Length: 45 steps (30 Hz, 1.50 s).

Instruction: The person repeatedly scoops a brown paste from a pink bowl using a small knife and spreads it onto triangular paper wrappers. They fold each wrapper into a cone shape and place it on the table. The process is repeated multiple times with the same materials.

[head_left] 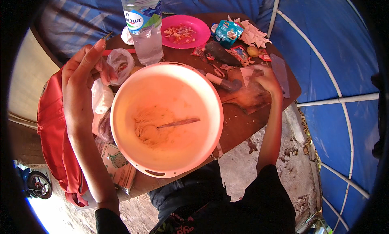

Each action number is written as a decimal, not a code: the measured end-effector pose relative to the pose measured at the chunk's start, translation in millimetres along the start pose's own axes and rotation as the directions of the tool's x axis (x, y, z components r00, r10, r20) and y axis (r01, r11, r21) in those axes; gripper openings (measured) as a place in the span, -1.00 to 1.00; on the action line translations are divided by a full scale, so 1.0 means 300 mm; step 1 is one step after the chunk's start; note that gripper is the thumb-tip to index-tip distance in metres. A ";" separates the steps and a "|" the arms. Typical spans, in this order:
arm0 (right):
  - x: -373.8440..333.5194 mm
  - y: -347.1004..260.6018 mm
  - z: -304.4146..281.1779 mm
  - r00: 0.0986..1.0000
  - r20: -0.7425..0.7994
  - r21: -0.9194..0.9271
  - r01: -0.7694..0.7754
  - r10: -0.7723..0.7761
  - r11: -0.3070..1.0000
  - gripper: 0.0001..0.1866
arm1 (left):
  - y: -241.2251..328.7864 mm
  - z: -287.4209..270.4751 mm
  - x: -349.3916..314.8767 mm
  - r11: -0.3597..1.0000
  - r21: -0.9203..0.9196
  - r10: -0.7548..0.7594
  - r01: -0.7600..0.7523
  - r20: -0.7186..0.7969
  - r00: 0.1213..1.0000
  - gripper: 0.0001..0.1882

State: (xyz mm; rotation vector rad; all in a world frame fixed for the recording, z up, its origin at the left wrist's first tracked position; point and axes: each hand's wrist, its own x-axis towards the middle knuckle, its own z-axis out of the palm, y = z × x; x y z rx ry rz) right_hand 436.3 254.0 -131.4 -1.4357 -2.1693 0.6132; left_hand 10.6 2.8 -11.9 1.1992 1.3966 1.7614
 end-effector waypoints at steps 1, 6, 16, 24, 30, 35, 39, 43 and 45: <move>0.011 0.016 -0.007 0.998 0.050 0.029 -0.030 0.029 0.999 -0.53 | -0.001 -0.001 0.000 1.000 0.002 0.013 -0.013 0.000 1.000 -0.63; 0.038 0.051 -0.031 0.985 0.142 0.088 -0.109 0.096 0.990 -0.47 | -0.005 -0.003 0.006 0.998 0.054 -0.012 0.011 0.010 1.000 -0.66; 0.059 0.020 -0.050 0.964 0.186 0.007 -0.195 0.190 0.981 -0.55 | 0.014 -0.006 -0.007 1.000 0.031 -0.004 0.000 0.149 0.989 -0.69; 0.086 -0.012 -0.069 0.912 0.273 -0.181 -0.264 0.306 0.948 -0.57 | 0.013 -0.007 -0.014 0.999 0.046 -0.013 0.006 0.165 0.986 -0.69; 0.067 0.040 -0.073 0.952 0.278 -0.030 -0.125 0.128 0.992 -0.68 | 0.010 -0.002 -0.018 1.000 0.006 -0.019 0.018 0.154 0.988 -0.72; 0.073 0.050 -0.090 0.929 0.339 -0.151 -0.103 0.150 0.983 -0.71 | 0.006 -0.002 -0.012 0.997 0.065 -0.038 0.030 0.121 0.992 -0.69; 0.039 0.006 -0.110 0.931 0.332 0.167 -0.219 0.154 0.961 -0.77 | -0.002 0.007 -0.013 0.996 0.080 -0.056 0.048 0.103 0.993 -0.68; -0.005 -0.079 -0.149 0.937 0.268 0.506 -0.333 0.222 0.795 -0.72 | 0.002 0.015 -0.012 0.994 0.091 -0.063 0.053 0.111 0.992 -0.68; -0.021 -0.146 -0.166 0.961 0.238 0.616 -0.260 0.139 0.744 -0.71 | 0.002 0.020 -0.011 0.995 0.069 -0.079 0.069 0.160 0.984 -0.70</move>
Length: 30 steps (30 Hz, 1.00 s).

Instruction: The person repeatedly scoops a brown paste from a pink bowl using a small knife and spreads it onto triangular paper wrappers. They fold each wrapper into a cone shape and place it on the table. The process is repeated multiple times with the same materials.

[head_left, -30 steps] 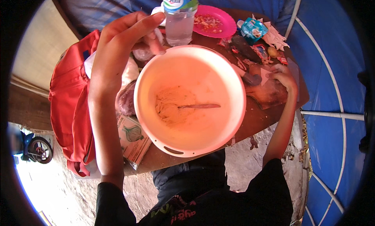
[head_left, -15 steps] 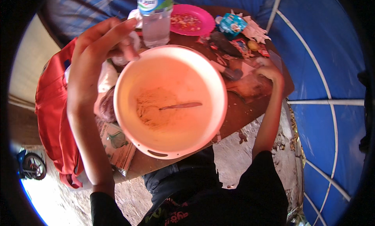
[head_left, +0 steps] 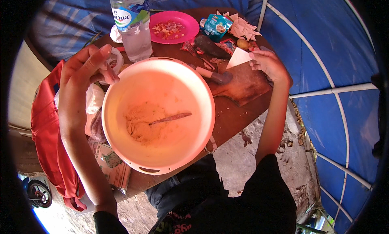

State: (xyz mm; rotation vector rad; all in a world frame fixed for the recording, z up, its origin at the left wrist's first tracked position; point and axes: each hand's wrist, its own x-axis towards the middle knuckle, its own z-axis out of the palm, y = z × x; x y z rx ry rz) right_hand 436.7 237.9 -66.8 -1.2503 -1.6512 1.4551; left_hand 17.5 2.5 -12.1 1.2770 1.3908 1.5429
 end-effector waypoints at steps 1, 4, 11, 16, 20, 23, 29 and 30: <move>-0.008 -0.032 0.028 0.999 0.027 0.061 0.038 -0.040 0.997 -0.72 | -0.001 0.002 0.001 0.999 0.018 -0.040 0.040 -0.021 0.999 -0.71; -0.044 -0.125 0.168 0.973 0.157 0.189 0.138 -0.169 0.972 -0.74 | -0.024 0.032 -0.008 1.000 -0.030 0.003 -0.002 0.041 0.999 -0.73; -0.156 -0.230 0.595 0.831 0.460 0.215 0.237 -0.312 0.947 -0.77 | -0.071 0.126 -0.017 0.991 0.105 0.041 -0.077 0.310 0.950 -0.76; -0.180 -0.258 0.639 0.849 0.429 0.162 0.262 -0.308 0.951 -0.76 | -0.067 0.104 -0.019 0.994 -0.088 -0.032 0.061 0.294 0.955 -0.79; -0.181 -0.249 0.626 0.902 0.323 0.200 0.231 -0.286 0.952 -0.78 | -0.051 0.071 -0.014 0.996 -0.029 -0.074 0.085 0.284 0.956 -0.78; -0.181 -0.237 0.626 0.880 0.345 0.224 0.261 -0.326 0.939 -0.79 | -0.048 0.071 -0.017 0.996 -0.046 -0.062 0.079 0.290 0.955 -0.77; -0.182 -0.227 0.654 0.859 0.335 0.221 0.327 -0.386 0.919 -0.82 | -0.054 0.081 -0.016 0.998 0.049 -0.051 0.038 0.299 0.953 -0.76; -0.182 -0.226 0.650 0.854 0.334 0.237 0.334 -0.399 0.912 -0.82 | -0.054 0.080 -0.016 0.999 0.046 -0.034 0.022 0.299 0.954 -0.76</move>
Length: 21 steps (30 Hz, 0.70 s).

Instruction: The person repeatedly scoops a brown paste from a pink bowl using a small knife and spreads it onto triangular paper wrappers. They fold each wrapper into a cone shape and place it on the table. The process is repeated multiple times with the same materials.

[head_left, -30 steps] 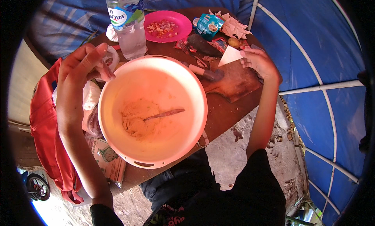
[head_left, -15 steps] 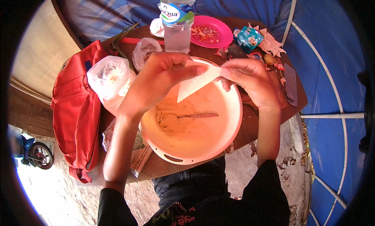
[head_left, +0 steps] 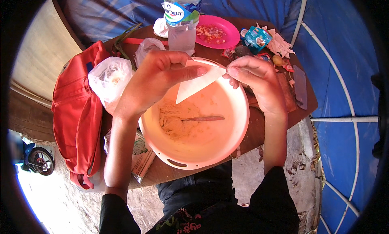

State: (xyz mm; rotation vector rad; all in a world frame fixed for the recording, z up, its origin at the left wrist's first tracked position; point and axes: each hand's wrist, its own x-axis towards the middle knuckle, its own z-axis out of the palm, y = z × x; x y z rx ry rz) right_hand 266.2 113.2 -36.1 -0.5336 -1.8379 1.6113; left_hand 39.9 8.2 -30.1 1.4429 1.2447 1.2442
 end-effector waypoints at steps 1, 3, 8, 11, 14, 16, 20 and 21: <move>-0.004 -0.001 -0.008 1.000 -0.030 -0.019 0.007 -0.008 1.000 -0.83 | 0.001 -0.001 0.000 1.000 0.009 0.007 -0.007 -0.003 1.000 -0.76; -0.021 0.002 -0.045 0.998 -0.056 -0.029 0.024 -0.026 0.999 -0.84 | 0.005 -0.007 -0.002 1.000 -0.018 0.025 -0.025 -0.005 1.000 -0.76; -0.119 0.052 -0.206 0.806 -0.448 -0.650 0.002 -0.386 0.760 -0.81 | 0.008 -0.026 -0.006 0.998 -0.055 0.024 -0.026 -0.042 0.999 -0.77; -0.244 0.058 -0.275 0.743 -0.614 -0.561 -0.172 -0.268 0.809 -0.76 | 0.003 -0.033 -0.004 0.994 -0.107 0.032 -0.038 -0.051 0.998 -0.77; -0.364 0.045 -0.246 0.799 -0.600 -0.327 -0.186 -0.052 0.926 -0.67 | 0.016 -0.013 -0.003 0.993 -0.087 -0.086 0.078 -0.090 0.992 -0.77; -0.419 0.071 -0.129 0.845 -0.527 -0.237 -0.039 -0.095 0.971 -0.63 | 0.038 0.030 -0.011 0.995 -0.074 -0.075 0.073 -0.018 0.997 -0.77; -0.477 0.064 0.066 0.967 -0.233 -0.166 0.061 -0.100 0.984 -0.62 | 0.079 0.212 -0.074 0.998 0.044 0.039 -0.044 0.114 0.993 -0.82; -0.491 0.058 0.102 0.956 -0.250 -0.192 0.104 -0.151 0.976 -0.64 | 0.086 0.261 -0.101 0.993 0.115 0.009 -0.026 0.140 0.990 -0.83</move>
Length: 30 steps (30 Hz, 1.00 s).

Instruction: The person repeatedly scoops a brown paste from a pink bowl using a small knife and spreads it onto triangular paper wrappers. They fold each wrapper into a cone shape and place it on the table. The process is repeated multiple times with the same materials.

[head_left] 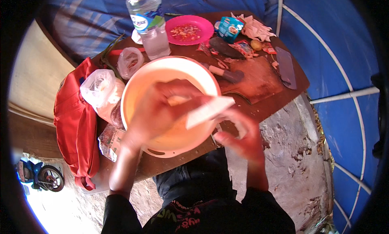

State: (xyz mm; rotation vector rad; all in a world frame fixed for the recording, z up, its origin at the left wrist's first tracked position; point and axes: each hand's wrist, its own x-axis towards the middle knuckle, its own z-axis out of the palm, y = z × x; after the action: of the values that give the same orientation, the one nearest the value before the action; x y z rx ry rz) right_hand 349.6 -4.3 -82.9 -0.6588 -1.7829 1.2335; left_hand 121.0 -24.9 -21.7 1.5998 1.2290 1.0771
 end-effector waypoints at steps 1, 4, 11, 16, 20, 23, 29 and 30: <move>-0.023 -0.016 0.013 1.000 0.010 -0.035 -0.003 0.003 0.999 -0.67 | 0.009 0.059 -0.012 0.987 0.052 0.154 -0.154 0.010 0.988 -0.84; -0.071 -0.030 -0.018 0.985 -0.148 0.059 -0.078 0.086 0.995 -0.85 | 0.051 0.197 -0.044 0.948 0.254 0.221 -0.190 -0.097 0.971 -0.74; -0.266 0.073 -0.288 0.710 -0.687 0.048 -0.170 0.156 0.984 -0.79 | 0.325 0.533 -0.230 0.835 -0.234 0.550 -0.499 0.301 0.779 -0.60; -0.370 0.130 -0.335 0.615 -0.753 0.101 -0.242 0.234 0.965 -0.69 | 0.311 0.743 -0.281 0.744 -0.546 0.638 -0.385 0.408 0.654 -0.59; -0.367 0.157 -0.328 0.651 -0.726 0.190 -0.118 0.221 0.975 -0.65 | 0.290 0.819 -0.322 0.727 -0.600 0.632 -0.335 0.393 0.668 -0.57; -0.361 0.187 -0.330 0.691 -0.690 0.263 -0.037 0.215 0.964 -0.68 | 0.283 0.844 -0.338 0.723 -0.623 0.615 -0.300 0.381 0.690 -0.56; -0.397 0.218 -0.354 0.654 -0.708 0.284 -0.082 0.267 0.955 -0.70 | 0.276 0.826 -0.343 0.719 -0.659 0.591 -0.218 0.416 0.691 -0.53; -0.399 0.221 -0.356 0.679 -0.696 0.295 -0.026 0.233 0.955 -0.70 | 0.275 0.826 -0.341 0.714 -0.669 0.590 -0.204 0.419 0.691 -0.52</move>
State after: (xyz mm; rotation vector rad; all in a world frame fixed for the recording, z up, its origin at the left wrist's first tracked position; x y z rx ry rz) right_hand 499.2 -23.1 -168.9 -0.9667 -0.8932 1.0559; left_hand 363.0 -166.5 -29.7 1.5636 0.0410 0.9474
